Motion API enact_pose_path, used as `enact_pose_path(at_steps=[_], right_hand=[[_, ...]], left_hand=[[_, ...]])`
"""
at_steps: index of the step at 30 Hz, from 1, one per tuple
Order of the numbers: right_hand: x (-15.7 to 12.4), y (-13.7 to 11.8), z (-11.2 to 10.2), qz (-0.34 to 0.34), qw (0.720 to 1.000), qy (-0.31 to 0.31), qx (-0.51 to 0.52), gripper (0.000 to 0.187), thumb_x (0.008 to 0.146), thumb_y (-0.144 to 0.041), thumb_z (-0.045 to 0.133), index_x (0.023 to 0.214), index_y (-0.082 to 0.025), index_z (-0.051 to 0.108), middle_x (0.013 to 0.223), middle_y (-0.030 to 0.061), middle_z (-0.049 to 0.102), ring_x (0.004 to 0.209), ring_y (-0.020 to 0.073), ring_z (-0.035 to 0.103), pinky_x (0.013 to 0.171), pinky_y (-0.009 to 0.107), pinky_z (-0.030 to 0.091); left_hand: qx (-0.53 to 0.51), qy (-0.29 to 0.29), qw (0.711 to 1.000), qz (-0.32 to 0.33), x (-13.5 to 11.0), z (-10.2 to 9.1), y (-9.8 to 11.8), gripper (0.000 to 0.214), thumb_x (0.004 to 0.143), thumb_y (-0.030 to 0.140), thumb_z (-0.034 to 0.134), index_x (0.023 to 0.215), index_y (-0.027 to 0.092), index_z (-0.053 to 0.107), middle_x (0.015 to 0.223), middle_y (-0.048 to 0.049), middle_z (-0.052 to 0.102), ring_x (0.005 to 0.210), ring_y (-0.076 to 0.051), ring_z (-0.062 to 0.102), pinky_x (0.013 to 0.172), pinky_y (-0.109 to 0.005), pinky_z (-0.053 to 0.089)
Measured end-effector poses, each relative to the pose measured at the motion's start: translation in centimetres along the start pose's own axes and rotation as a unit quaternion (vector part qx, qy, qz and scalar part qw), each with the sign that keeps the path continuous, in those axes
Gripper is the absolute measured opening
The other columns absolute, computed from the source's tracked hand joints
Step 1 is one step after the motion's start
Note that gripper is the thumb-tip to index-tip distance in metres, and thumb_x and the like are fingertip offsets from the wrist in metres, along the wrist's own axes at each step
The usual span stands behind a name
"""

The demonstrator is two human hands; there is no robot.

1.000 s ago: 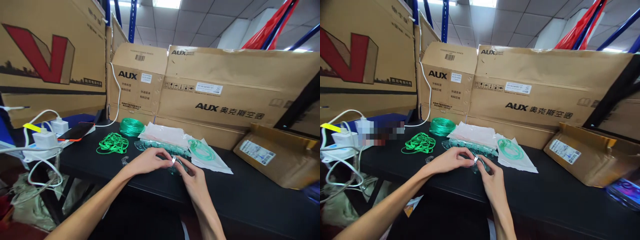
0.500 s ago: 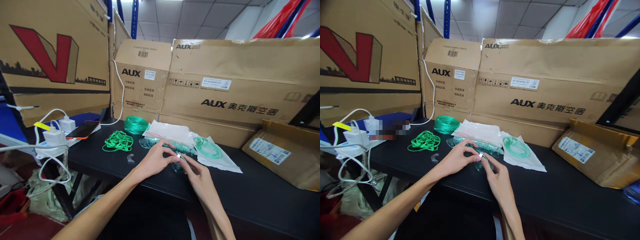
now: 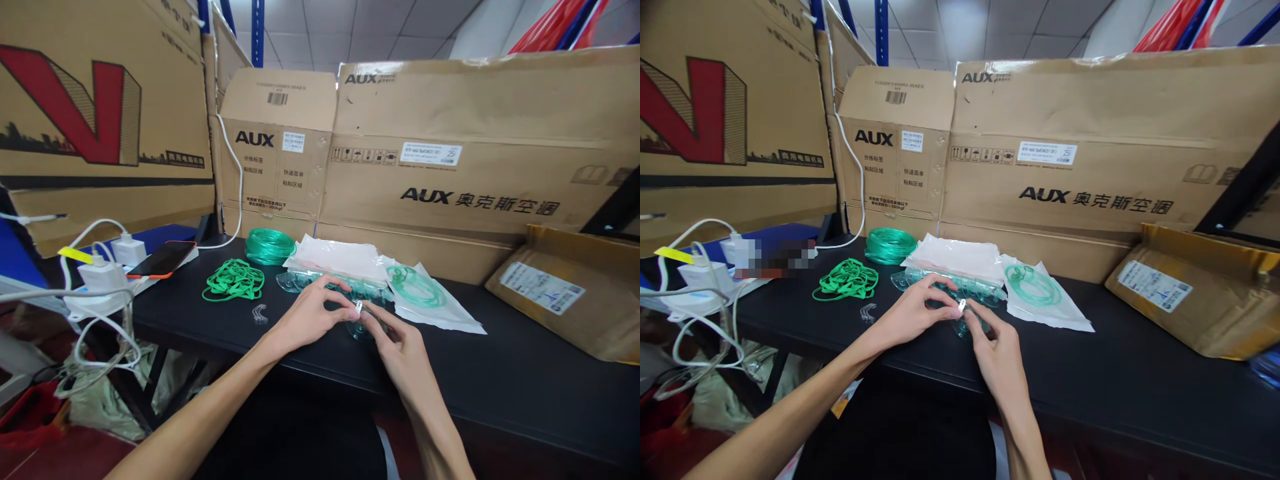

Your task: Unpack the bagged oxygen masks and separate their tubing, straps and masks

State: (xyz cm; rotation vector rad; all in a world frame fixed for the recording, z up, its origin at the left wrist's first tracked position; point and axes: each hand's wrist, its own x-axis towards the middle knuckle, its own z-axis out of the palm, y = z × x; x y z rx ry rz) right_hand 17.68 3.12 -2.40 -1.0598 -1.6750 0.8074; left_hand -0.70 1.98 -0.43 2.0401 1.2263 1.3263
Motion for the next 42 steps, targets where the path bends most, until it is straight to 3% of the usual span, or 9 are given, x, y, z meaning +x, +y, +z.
enact_pose_path(at_steps=[5, 12, 16, 18, 21, 24, 28, 35, 42], right_hand=[[0.0, 0.2, -0.1, 0.004, 1.000, 0.019, -0.014, 0.046, 0.086, -0.048, 0.065, 0.120, -0.017, 0.074, 0.129, 0.0117, 0.070, 0.117, 0.0338, 0.064, 0.090, 0.041, 0.053], [0.0, 0.0, 0.1, -0.004, 0.999, 0.011, -0.043, 0.045, 0.088, -0.048, 0.060, 0.116, -0.017, 0.075, 0.115, 0.0120, 0.076, 0.108, 0.0333, 0.066, 0.083, 0.039, 0.052], [0.0, 0.1, 0.0, -0.014, 0.999, -0.004, -0.045, 0.040, 0.090, -0.048, 0.058, 0.112, -0.019, 0.075, 0.115, 0.0097, 0.075, 0.108, 0.0306, 0.065, 0.089, 0.038, 0.047], [0.0, 0.0, 0.0, -0.017, 0.999, -0.026, -0.045, 0.039, 0.092, -0.049, 0.056, 0.110, -0.020, 0.075, 0.114, 0.0088, 0.075, 0.107, 0.0292, 0.065, 0.091, 0.037, 0.046], [0.1, -0.2, 0.0, -0.020, 0.998, -0.055, -0.040, 0.040, 0.095, -0.052, 0.051, 0.108, -0.022, 0.073, 0.114, 0.0074, 0.074, 0.108, 0.0278, 0.064, 0.093, 0.035, 0.044], [0.1, -0.5, 0.0, -0.022, 0.997, -0.065, -0.035, 0.038, 0.096, -0.055, 0.051, 0.105, -0.023, 0.069, 0.111, 0.0056, 0.074, 0.105, 0.0256, 0.065, 0.091, 0.033, 0.043], [0.0, -0.5, 0.0, -0.014, 0.997, -0.077, -0.027, 0.034, 0.095, -0.058, 0.053, 0.099, -0.024, 0.059, 0.090, 0.0023, 0.073, 0.085, 0.0220, 0.065, 0.079, 0.031, 0.044], [-0.1, -0.4, 0.0, -0.023, 0.995, -0.101, -0.014, 0.029, 0.089, -0.052, 0.064, 0.101, -0.026, 0.058, 0.098, 0.0011, 0.069, 0.096, 0.0222, 0.064, 0.082, 0.031, 0.046], [0.1, 0.1, -0.1, -0.019, 0.997, -0.079, -0.018, 0.029, 0.089, -0.051, 0.063, 0.102, -0.025, 0.064, 0.106, 0.0038, 0.070, 0.102, 0.0247, 0.064, 0.085, 0.034, 0.046]], left_hand=[[0.015, 0.031, 0.999, -0.014, -0.1, 0.8, 0.1, 0.010, 0.088, 0.033, 0.073, 0.088, 0.026, 0.080, 0.120, -0.0023, 0.065, 0.111, -0.022, 0.062, 0.096, -0.032, 0.049], [0.001, -0.013, 1.000, 0.011, -0.2, 0.5, 0.0, 0.014, 0.089, 0.036, 0.071, 0.086, 0.024, 0.077, 0.123, -0.0037, 0.061, 0.108, -0.020, 0.064, 0.081, -0.028, 0.055], [-0.011, -0.007, 1.000, 0.020, -0.3, -0.1, 0.7, 0.023, 0.089, 0.037, 0.072, 0.108, 0.024, 0.069, 0.124, -0.0045, 0.062, 0.107, -0.019, 0.063, 0.078, -0.026, 0.056], [0.002, -0.031, 0.998, 0.063, -0.3, -0.7, 0.9, 0.028, 0.092, 0.034, 0.068, 0.119, 0.026, 0.066, 0.126, -0.0036, 0.064, 0.113, -0.019, 0.062, 0.089, -0.028, 0.053], [0.048, -0.087, 0.989, 0.108, -0.1, -1.7, 1.1, 0.022, 0.097, 0.032, 0.062, 0.117, 0.026, 0.069, 0.118, -0.0012, 0.071, 0.113, -0.018, 0.064, 0.101, -0.029, 0.045], [0.055, -0.134, 0.984, 0.105, 0.0, -2.5, 0.9, 0.026, 0.094, 0.036, 0.066, 0.117, 0.027, 0.072, 0.119, -0.0006, 0.072, 0.112, -0.018, 0.066, 0.101, -0.027, 0.044], [0.064, -0.161, 0.981, 0.082, 0.0, -3.3, 0.7, 0.034, 0.090, 0.039, 0.071, 0.123, 0.029, 0.070, 0.122, 0.0005, 0.073, 0.114, -0.019, 0.066, 0.098, -0.026, 0.045], [0.102, -0.127, 0.986, 0.035, 0.0, -3.7, 0.2, 0.032, 0.091, 0.045, 0.068, 0.116, 0.025, 0.074, 0.108, -0.0001, 0.077, 0.100, -0.020, 0.070, 0.089, -0.027, 0.047], [0.130, -0.122, 0.982, 0.069, -0.1, -3.4, 0.0, 0.035, 0.089, 0.045, 0.071, 0.119, 0.026, 0.073, 0.111, -0.0012, 0.076, 0.104, -0.021, 0.068, 0.091, -0.029, 0.046]])
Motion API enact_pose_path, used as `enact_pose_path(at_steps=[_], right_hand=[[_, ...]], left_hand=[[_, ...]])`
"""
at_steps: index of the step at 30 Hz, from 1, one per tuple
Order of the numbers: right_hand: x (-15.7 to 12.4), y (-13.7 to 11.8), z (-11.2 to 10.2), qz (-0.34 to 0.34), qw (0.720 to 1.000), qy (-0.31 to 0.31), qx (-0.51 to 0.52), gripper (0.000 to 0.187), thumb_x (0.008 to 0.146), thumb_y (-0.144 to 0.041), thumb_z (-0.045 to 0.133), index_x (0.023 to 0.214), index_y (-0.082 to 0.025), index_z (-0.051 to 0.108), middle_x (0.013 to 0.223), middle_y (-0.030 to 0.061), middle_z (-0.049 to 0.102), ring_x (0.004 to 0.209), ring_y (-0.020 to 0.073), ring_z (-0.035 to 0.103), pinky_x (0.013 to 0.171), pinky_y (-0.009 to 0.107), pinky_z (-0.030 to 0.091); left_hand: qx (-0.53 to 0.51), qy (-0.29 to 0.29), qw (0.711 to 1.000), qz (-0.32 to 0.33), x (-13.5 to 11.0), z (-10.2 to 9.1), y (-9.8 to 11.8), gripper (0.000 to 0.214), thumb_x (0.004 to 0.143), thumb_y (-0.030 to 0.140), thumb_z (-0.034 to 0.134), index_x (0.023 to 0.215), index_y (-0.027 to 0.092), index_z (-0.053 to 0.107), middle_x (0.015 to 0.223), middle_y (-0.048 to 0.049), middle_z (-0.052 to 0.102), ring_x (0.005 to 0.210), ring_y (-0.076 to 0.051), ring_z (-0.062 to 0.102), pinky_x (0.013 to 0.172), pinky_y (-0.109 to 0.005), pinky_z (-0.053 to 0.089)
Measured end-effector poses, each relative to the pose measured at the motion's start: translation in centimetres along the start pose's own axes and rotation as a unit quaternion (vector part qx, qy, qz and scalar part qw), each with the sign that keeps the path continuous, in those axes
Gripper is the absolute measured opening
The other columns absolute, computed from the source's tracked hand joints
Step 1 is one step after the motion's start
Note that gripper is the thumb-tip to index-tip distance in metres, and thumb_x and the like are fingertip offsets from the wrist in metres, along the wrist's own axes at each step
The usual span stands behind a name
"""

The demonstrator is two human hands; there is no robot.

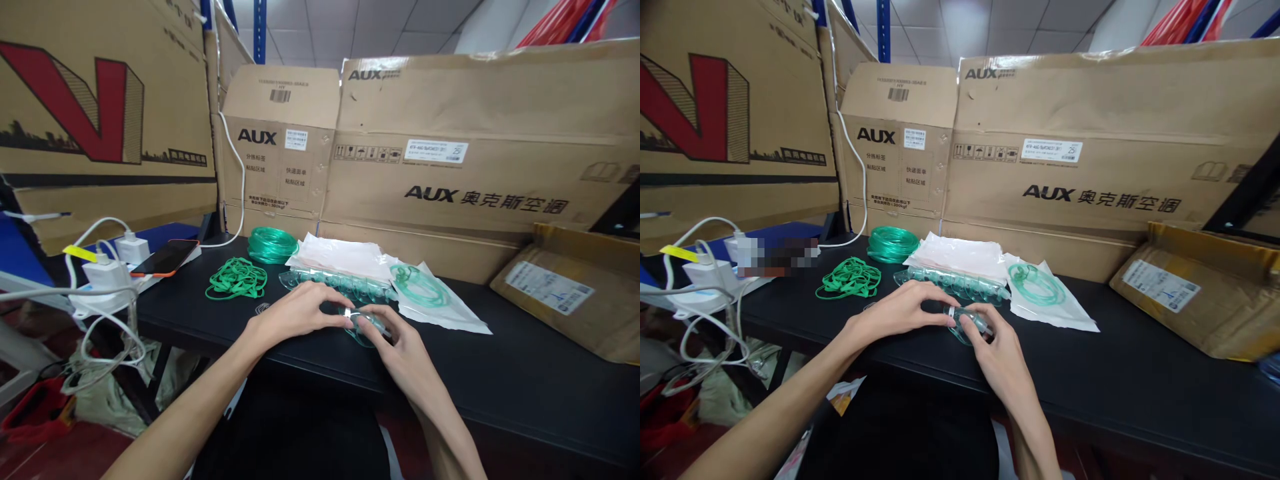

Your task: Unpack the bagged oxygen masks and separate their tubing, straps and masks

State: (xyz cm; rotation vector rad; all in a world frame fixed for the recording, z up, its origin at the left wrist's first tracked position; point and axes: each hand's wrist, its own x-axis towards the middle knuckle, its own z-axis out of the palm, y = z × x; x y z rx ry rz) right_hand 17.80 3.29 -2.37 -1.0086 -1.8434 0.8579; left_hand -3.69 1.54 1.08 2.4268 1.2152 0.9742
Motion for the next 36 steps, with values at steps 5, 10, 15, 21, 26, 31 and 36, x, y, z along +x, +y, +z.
enact_pose_path(at_steps=[5, 10, 15, 21, 26, 31, 36], right_hand=[[0.0, 0.3, 0.1, -0.008, 1.000, -0.002, -0.007, 0.029, 0.089, -0.050, 0.064, 0.104, -0.026, 0.065, 0.107, 0.0028, 0.071, 0.100, 0.0239, 0.065, 0.086, 0.035, 0.046], [-0.1, 0.3, 0.1, -0.008, 1.000, 0.007, -0.020, 0.027, 0.089, -0.050, 0.064, 0.103, -0.027, 0.066, 0.107, 0.0015, 0.070, 0.101, 0.0234, 0.064, 0.087, 0.035, 0.045], [-0.3, -0.2, 0.1, -0.001, 1.000, 0.006, -0.023, 0.029, 0.089, -0.052, 0.064, 0.101, -0.026, 0.066, 0.104, 0.0023, 0.071, 0.099, 0.0242, 0.064, 0.087, 0.036, 0.045], [-0.4, -0.4, 0.1, -0.003, 1.000, 0.005, -0.031, 0.027, 0.090, -0.051, 0.063, 0.100, -0.026, 0.067, 0.103, 0.0016, 0.072, 0.099, 0.0237, 0.064, 0.087, 0.035, 0.044], [-0.4, -0.4, 0.0, -0.002, 1.000, 0.000, -0.029, 0.026, 0.090, -0.050, 0.064, 0.100, -0.027, 0.068, 0.103, 0.0007, 0.072, 0.101, 0.0231, 0.064, 0.087, 0.034, 0.044], [-0.4, -0.4, -0.1, -0.006, 1.000, -0.003, -0.028, 0.027, 0.090, -0.050, 0.064, 0.101, -0.026, 0.067, 0.103, 0.0016, 0.072, 0.100, 0.0235, 0.065, 0.088, 0.034, 0.044], [-0.6, -0.4, 0.1, -0.014, 0.999, -0.001, -0.038, 0.027, 0.090, -0.050, 0.063, 0.100, -0.026, 0.069, 0.103, 0.0021, 0.073, 0.098, 0.0238, 0.065, 0.087, 0.035, 0.045]], left_hand=[[-0.026, 0.028, 0.999, 0.003, 0.1, -0.5, 0.3, 0.033, 0.090, 0.041, 0.071, 0.120, 0.026, 0.070, 0.109, 0.0001, 0.075, 0.104, -0.019, 0.067, 0.092, -0.028, 0.046], [-0.030, 0.046, 0.998, 0.017, -0.7, -2.2, 0.5, 0.023, 0.095, 0.036, 0.064, 0.115, 0.025, 0.068, 0.112, 0.0006, 0.071, 0.106, -0.017, 0.065, 0.094, -0.027, 0.046], [0.069, -0.006, 0.996, -0.052, -4.1, -3.6, -1.0, 0.019, 0.093, 0.040, 0.065, 0.107, 0.027, 0.067, 0.114, 0.0010, 0.070, 0.110, -0.020, 0.062, 0.099, -0.032, 0.043], [0.120, -0.021, 0.987, -0.101, -7.3, -4.3, -3.0, 0.021, 0.094, 0.046, 0.061, 0.100, 0.026, 0.066, 0.117, 0.0008, 0.068, 0.112, -0.021, 0.060, 0.100, -0.034, 0.043], [0.131, -0.017, 0.981, -0.143, -7.9, -4.9, -3.2, 0.035, 0.094, 0.051, 0.059, 0.123, 0.031, 0.062, 0.124, 0.0005, 0.066, 0.118, -0.022, 0.058, 0.104, -0.034, 0.042], [0.161, -0.022, 0.975, -0.153, -8.8, -5.2, -3.6, 0.039, 0.095, 0.053, 0.056, 0.127, 0.031, 0.061, 0.130, -0.0015, 0.064, 0.125, -0.024, 0.055, 0.109, -0.037, 0.039], [0.170, -0.023, 0.975, -0.145, -8.9, -5.3, -3.2, 0.043, 0.094, 0.057, 0.056, 0.130, 0.032, 0.060, 0.133, -0.0024, 0.062, 0.127, -0.025, 0.055, 0.111, -0.039, 0.039]])
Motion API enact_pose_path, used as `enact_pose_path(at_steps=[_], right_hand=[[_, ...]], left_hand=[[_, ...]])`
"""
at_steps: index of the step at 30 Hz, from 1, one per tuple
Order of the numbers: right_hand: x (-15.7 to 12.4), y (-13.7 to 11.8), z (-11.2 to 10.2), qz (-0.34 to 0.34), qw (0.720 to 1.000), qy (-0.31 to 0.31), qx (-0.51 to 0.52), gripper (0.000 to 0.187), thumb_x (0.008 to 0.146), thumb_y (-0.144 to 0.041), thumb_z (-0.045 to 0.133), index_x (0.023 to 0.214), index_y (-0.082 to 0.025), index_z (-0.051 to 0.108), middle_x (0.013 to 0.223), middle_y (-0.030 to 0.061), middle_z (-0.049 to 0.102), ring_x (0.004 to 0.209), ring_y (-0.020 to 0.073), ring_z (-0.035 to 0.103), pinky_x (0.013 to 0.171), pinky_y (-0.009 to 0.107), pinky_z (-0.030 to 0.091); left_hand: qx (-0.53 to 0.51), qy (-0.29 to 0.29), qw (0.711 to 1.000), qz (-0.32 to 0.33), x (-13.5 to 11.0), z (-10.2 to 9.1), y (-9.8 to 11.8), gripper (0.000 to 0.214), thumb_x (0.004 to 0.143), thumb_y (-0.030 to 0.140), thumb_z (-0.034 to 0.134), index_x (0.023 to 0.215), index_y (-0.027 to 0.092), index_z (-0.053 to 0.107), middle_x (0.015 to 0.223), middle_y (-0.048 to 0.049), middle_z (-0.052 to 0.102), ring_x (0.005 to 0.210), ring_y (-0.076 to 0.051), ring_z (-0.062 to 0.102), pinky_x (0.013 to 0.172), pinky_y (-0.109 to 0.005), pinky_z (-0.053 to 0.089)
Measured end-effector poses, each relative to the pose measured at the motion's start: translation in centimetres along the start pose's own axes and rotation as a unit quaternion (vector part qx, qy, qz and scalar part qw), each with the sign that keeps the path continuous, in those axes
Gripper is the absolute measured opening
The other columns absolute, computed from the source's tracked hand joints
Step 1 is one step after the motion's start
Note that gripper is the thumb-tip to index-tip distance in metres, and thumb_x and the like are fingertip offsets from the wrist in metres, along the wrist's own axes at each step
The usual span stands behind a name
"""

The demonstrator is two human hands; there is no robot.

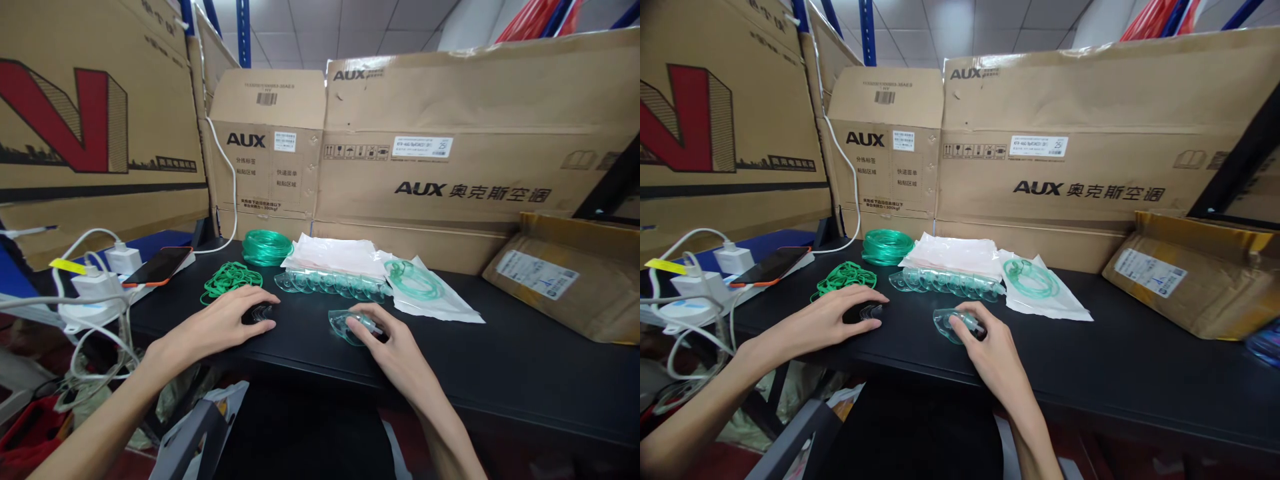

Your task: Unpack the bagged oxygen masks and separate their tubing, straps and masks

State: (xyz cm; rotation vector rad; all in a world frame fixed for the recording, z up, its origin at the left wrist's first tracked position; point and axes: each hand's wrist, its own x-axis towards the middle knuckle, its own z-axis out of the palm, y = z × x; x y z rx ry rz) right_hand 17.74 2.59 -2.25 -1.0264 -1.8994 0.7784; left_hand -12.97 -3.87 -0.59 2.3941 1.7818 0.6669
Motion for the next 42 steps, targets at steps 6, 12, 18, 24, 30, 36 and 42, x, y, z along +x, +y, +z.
enact_pose_path(at_steps=[6, 12, 18, 24, 30, 36, 42], right_hand=[[1.7, -1.6, -2.5, -0.018, 1.000, -0.003, 0.011, 0.033, 0.086, -0.052, 0.066, 0.107, -0.027, 0.075, 0.115, 0.0054, 0.073, 0.100, 0.0267, 0.065, 0.088, 0.041, 0.049], [6.0, -1.2, -7.2, -0.010, 0.994, 0.094, 0.047, 0.045, 0.071, -0.054, 0.079, 0.104, -0.024, 0.074, 0.114, 0.0089, 0.073, 0.103, 0.0297, 0.067, 0.090, 0.045, 0.054], [6.8, 4.8, -9.6, 0.061, 0.985, 0.135, 0.084, 0.048, 0.074, -0.067, 0.069, 0.096, -0.025, 0.060, 0.089, 0.0082, 0.075, 0.082, 0.0280, 0.076, 0.076, 0.045, 0.061], [6.5, 7.9, -12.6, 0.078, 0.985, 0.153, 0.027, 0.053, 0.065, -0.071, 0.074, 0.085, -0.025, 0.060, 0.078, 0.0093, 0.074, 0.078, 0.0319, 0.074, 0.072, 0.048, 0.059], [7.8, 6.5, -11.6, 0.000, 0.996, 0.089, -0.028, 0.055, 0.069, -0.065, 0.076, 0.102, -0.021, 0.071, 0.112, 0.0129, 0.074, 0.108, 0.0329, 0.067, 0.092, 0.049, 0.054], [7.7, 5.8, -10.2, -0.020, 0.997, 0.014, -0.079, 0.047, 0.073, -0.057, 0.074, 0.103, -0.021, 0.076, 0.112, 0.0113, 0.076, 0.104, 0.0334, 0.071, 0.095, 0.050, 0.053], [6.9, 5.2, -9.8, -0.040, 0.988, -0.025, -0.146, 0.042, 0.084, -0.047, 0.067, 0.120, -0.026, 0.074, 0.128, 0.0064, 0.071, 0.125, 0.0358, 0.061, 0.109, 0.054, 0.042]], left_hand=[[-0.021, 0.032, 0.995, 0.089, 3.9, 0.0, 3.5, 0.032, 0.098, 0.047, 0.055, 0.123, 0.029, 0.063, 0.129, -0.0008, 0.065, 0.123, -0.022, 0.057, 0.107, -0.034, 0.041], [-0.009, 0.063, 0.981, 0.181, 11.1, 1.6, 7.3, 0.031, 0.100, 0.037, 0.054, 0.124, 0.020, 0.063, 0.126, -0.0065, 0.067, 0.124, -0.023, 0.057, 0.109, -0.037, 0.040], [0.021, 0.039, 0.978, 0.205, 15.4, 3.3, 8.5, 0.039, 0.098, 0.034, 0.057, 0.131, 0.014, 0.060, 0.129, -0.0133, 0.065, 0.125, -0.028, 0.056, 0.107, -0.041, 0.042], [0.044, 0.011, 0.973, 0.228, 17.2, 4.3, 8.8, 0.039, 0.099, 0.036, 0.057, 0.131, 0.015, 0.063, 0.125, -0.0141, 0.067, 0.120, -0.030, 0.060, 0.102, -0.041, 0.045], [0.038, 0.001, 0.972, 0.233, 18.1, 5.1, 8.7, 0.036, 0.098, 0.032, 0.058, 0.130, 0.016, 0.064, 0.126, -0.0134, 0.068, 0.119, -0.029, 0.062, 0.101, -0.039, 0.045], [0.016, 0.000, 0.972, 0.236, 18.6, 5.7, 8.0, 0.035, 0.097, 0.029, 0.061, 0.129, 0.017, 0.064, 0.127, -0.0116, 0.067, 0.121, -0.027, 0.061, 0.104, -0.037, 0.044], [0.006, 0.002, 0.973, 0.231, 18.6, 5.8, 7.9, 0.035, 0.097, 0.028, 0.061, 0.129, 0.016, 0.063, 0.129, -0.0117, 0.067, 0.123, -0.027, 0.060, 0.105, -0.037, 0.044]])
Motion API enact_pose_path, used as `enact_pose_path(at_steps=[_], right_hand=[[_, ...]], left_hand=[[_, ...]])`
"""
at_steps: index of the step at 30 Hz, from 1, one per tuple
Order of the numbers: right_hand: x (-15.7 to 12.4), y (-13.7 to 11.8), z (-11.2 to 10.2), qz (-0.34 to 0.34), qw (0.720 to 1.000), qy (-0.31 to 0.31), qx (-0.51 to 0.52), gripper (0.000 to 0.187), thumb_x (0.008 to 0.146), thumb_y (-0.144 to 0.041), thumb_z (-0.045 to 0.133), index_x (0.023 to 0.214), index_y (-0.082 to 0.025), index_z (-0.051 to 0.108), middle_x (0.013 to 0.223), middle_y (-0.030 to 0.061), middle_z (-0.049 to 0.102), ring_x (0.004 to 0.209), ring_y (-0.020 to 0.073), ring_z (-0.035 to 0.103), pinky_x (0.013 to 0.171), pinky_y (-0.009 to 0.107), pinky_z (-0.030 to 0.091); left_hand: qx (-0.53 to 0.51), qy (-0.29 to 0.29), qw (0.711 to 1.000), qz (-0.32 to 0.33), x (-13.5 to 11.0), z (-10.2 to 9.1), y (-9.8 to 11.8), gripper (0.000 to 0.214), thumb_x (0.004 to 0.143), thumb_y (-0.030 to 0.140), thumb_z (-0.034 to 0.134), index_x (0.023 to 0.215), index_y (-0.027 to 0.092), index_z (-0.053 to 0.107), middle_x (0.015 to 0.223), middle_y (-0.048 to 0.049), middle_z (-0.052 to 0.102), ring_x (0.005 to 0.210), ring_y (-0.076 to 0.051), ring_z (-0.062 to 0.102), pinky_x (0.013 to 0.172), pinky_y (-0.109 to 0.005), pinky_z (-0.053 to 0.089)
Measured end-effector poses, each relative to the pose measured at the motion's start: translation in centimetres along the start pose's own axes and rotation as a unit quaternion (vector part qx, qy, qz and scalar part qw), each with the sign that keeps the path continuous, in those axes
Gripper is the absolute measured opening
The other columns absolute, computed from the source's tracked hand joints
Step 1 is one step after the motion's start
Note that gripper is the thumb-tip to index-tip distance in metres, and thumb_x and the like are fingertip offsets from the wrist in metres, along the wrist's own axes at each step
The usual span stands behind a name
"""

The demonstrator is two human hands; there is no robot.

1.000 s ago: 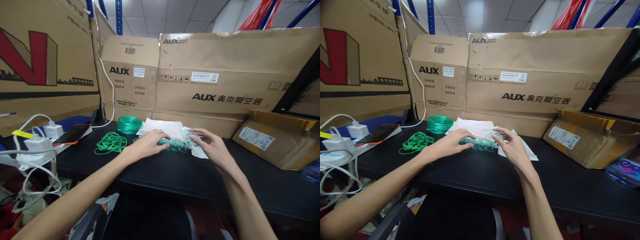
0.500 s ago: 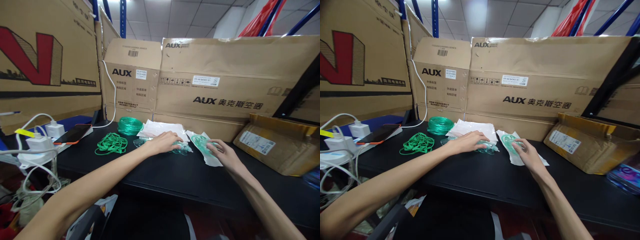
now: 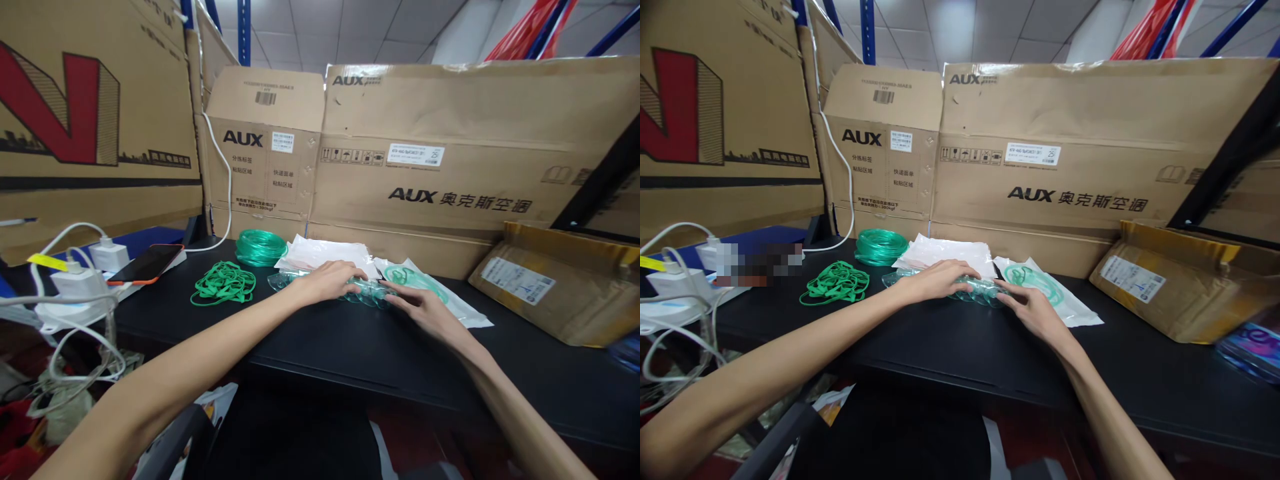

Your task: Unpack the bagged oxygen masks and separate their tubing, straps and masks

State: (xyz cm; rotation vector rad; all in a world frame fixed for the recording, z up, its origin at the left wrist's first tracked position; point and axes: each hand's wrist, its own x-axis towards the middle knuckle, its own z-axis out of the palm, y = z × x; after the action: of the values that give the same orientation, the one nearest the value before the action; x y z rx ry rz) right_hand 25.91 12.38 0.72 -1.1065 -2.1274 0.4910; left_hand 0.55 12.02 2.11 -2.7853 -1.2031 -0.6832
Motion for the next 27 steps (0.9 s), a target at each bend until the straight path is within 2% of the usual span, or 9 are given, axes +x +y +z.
enact_pose_path(at_steps=[10, 14, 19, 22, 24, 27], right_hand=[[0.1, 0.3, 0.2, -0.018, 0.993, -0.023, -0.118, 0.048, 0.090, -0.039, 0.060, 0.135, -0.023, 0.064, 0.127, 0.0094, 0.071, 0.114, 0.0357, 0.068, 0.101, 0.051, 0.049], [-0.1, 0.2, 0.1, -0.020, 0.988, -0.029, -0.150, 0.049, 0.092, -0.040, 0.059, 0.138, -0.023, 0.062, 0.128, 0.0111, 0.070, 0.117, 0.0369, 0.066, 0.101, 0.051, 0.049], [-0.5, -1.1, 0.0, -0.028, 0.986, 0.002, -0.165, 0.048, 0.092, -0.043, 0.058, 0.137, -0.024, 0.063, 0.131, 0.0092, 0.069, 0.119, 0.0334, 0.066, 0.099, 0.045, 0.051], [-1.3, -1.7, -1.4, -0.021, 0.981, 0.066, -0.180, 0.044, 0.097, -0.046, 0.049, 0.127, -0.022, 0.070, 0.130, 0.0084, 0.070, 0.119, 0.0299, 0.066, 0.100, 0.039, 0.051], [-2.2, -1.5, -2.9, -0.003, 0.975, 0.102, -0.199, 0.045, 0.097, -0.050, 0.045, 0.109, -0.020, 0.077, 0.117, 0.0095, 0.076, 0.110, 0.0311, 0.071, 0.093, 0.039, 0.054], [-4.2, -0.1, -5.6, 0.025, 0.965, 0.117, -0.233, 0.047, 0.093, -0.053, 0.046, 0.087, -0.019, 0.079, 0.096, 0.0099, 0.081, 0.091, 0.0343, 0.076, 0.079, 0.040, 0.058]], left_hand=[[0.011, -0.004, 1.000, -0.010, 0.1, 0.0, 0.2, 0.034, 0.096, 0.026, 0.062, 0.129, 0.017, 0.063, 0.128, -0.0111, 0.067, 0.123, -0.028, 0.061, 0.105, -0.038, 0.045], [0.019, -0.005, 1.000, -0.005, 0.2, 0.1, 0.1, 0.033, 0.097, 0.027, 0.061, 0.129, 0.019, 0.062, 0.128, -0.0103, 0.067, 0.123, -0.027, 0.061, 0.105, -0.038, 0.045], [0.026, -0.007, 1.000, 0.003, 0.1, 0.0, 0.2, 0.033, 0.098, 0.027, 0.059, 0.130, 0.020, 0.061, 0.129, -0.0092, 0.066, 0.123, -0.026, 0.060, 0.105, -0.036, 0.044], [0.029, -0.011, 1.000, 0.003, 0.1, -0.2, 0.4, 0.033, 0.098, 0.028, 0.058, 0.130, 0.020, 0.062, 0.129, -0.0097, 0.067, 0.122, -0.027, 0.061, 0.104, -0.037, 0.044], [0.031, -0.015, 0.999, 0.002, 0.1, -0.3, 0.5, 0.033, 0.098, 0.028, 0.058, 0.130, 0.019, 0.062, 0.128, -0.0105, 0.067, 0.121, -0.027, 0.062, 0.103, -0.037, 0.045], [0.034, -0.018, 0.999, 0.000, 0.2, -0.5, 0.7, 0.033, 0.098, 0.028, 0.058, 0.130, 0.018, 0.062, 0.128, -0.0113, 0.067, 0.120, -0.027, 0.062, 0.102, -0.037, 0.045]])
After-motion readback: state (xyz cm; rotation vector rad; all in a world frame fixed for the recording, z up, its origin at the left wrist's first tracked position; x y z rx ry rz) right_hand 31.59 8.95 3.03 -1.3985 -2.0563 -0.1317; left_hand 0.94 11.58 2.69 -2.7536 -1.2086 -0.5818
